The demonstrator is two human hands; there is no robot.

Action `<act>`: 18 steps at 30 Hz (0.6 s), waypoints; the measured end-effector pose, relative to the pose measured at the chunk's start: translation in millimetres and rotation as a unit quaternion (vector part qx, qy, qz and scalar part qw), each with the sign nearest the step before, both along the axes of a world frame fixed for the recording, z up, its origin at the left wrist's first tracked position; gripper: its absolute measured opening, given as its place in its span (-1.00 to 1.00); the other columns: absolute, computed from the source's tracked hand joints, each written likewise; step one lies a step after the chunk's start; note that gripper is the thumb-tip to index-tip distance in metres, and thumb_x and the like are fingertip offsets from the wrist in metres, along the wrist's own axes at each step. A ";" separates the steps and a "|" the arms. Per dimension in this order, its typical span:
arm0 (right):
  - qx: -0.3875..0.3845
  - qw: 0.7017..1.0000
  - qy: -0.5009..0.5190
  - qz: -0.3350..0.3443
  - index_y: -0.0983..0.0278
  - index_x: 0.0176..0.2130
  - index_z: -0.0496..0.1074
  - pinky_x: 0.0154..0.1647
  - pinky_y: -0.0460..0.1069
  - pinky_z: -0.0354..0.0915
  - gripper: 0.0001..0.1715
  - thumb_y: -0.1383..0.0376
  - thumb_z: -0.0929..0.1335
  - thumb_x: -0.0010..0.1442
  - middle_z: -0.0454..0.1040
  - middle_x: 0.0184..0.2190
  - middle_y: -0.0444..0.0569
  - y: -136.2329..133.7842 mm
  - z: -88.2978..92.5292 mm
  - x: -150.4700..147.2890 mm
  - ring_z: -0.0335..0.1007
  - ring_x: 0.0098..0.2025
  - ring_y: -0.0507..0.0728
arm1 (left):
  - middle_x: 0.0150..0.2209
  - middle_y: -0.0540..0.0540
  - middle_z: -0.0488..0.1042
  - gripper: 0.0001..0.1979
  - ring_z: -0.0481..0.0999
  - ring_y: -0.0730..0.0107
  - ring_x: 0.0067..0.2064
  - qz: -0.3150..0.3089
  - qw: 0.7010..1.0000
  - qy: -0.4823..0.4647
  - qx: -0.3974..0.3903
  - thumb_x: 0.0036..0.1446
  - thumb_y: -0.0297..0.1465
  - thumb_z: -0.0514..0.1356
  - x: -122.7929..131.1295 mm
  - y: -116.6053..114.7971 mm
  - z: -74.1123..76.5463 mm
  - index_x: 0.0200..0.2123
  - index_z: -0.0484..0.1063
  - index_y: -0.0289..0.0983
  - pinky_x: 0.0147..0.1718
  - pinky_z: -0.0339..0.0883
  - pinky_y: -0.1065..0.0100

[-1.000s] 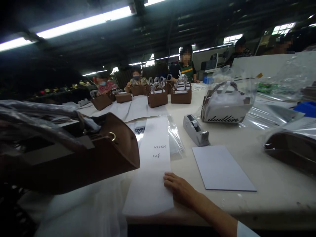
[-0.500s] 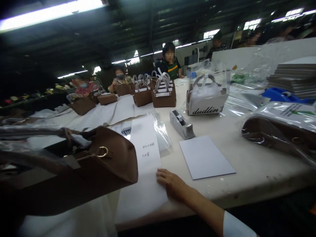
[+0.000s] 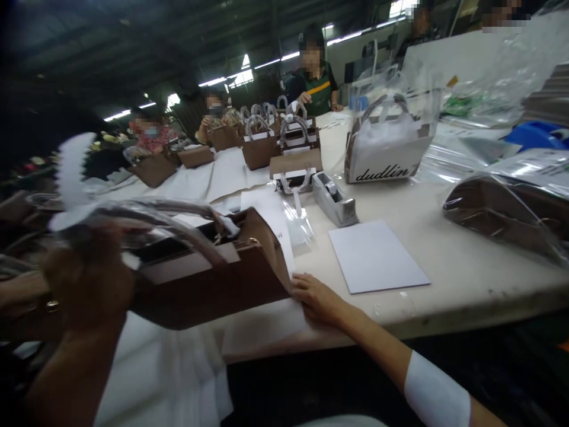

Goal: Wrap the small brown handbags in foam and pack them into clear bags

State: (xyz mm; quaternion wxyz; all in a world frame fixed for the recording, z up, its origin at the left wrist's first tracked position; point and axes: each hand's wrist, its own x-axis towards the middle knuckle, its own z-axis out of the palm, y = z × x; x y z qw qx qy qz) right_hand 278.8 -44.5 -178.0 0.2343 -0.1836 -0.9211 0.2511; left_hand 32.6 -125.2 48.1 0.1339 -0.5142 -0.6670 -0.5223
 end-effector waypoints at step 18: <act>0.046 0.996 -0.037 -0.070 0.24 -0.17 0.40 0.13 0.20 0.07 -0.75 0.40 0.23 0.17 0.41 -0.14 0.02 -32.6 -0.8 25.0 0.18 0.08 0.17 | -0.60 0.12 0.24 -0.81 0.23 0.56 -0.55 -0.048 0.997 0.024 -0.058 0.13 -0.24 0.05 19.1 25.7 -55.7 -0.40 0.27 -0.24 -0.54 0.12 0.52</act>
